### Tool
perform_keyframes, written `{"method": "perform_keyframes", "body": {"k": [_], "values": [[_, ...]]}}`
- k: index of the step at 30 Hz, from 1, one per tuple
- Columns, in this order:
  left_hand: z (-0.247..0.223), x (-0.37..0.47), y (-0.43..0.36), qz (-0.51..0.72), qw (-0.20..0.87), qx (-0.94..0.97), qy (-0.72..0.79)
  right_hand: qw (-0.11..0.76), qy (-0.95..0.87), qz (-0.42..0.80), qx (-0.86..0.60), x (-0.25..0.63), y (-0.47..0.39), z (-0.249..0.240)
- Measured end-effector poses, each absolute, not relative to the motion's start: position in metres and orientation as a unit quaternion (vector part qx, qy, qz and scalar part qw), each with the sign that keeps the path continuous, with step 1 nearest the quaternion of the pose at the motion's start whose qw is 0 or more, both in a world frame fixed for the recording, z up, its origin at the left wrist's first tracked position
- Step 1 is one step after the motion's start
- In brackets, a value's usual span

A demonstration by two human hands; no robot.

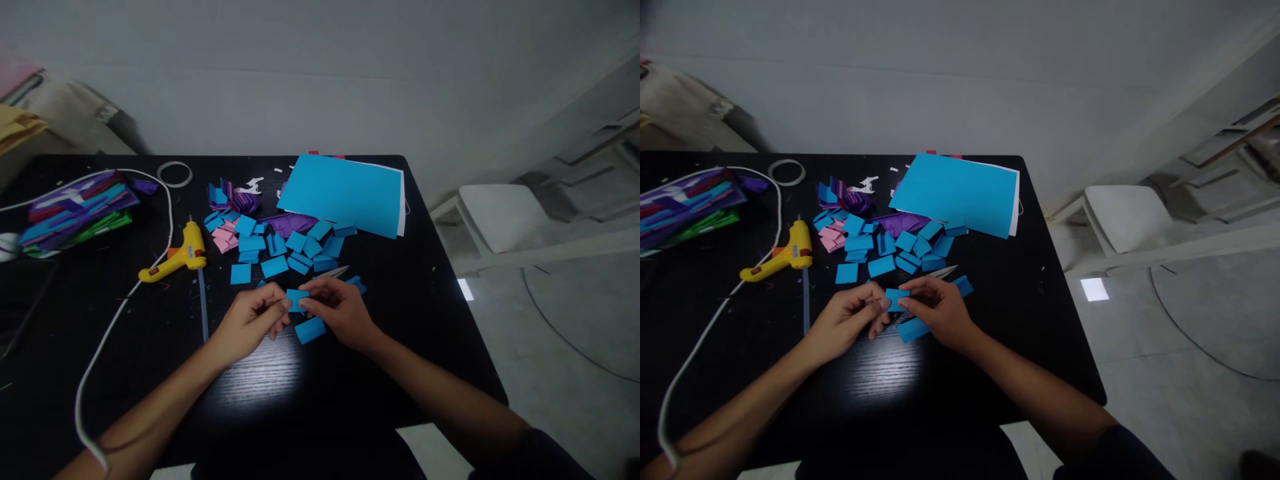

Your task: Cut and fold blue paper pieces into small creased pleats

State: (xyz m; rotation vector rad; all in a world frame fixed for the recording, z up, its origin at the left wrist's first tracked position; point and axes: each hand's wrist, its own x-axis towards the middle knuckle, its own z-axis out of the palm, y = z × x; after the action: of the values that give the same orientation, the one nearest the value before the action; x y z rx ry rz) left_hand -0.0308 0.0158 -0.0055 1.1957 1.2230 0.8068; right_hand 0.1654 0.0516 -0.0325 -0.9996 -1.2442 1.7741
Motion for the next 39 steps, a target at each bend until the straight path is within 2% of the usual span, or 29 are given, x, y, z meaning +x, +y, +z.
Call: {"method": "perform_keyframes", "body": {"k": [17,39], "values": [[-0.0006,-0.0252,0.0151,0.406,0.513,0.522,0.547,0.364,-0.459,0.712,-0.388,0.1664,0.0559,-0.0301],[0.0008,-0.0261,0.0146,0.411,0.531,0.506,0.541,0.360,-0.448,0.723,-0.383,0.1682,0.0597,-0.0283]]}}
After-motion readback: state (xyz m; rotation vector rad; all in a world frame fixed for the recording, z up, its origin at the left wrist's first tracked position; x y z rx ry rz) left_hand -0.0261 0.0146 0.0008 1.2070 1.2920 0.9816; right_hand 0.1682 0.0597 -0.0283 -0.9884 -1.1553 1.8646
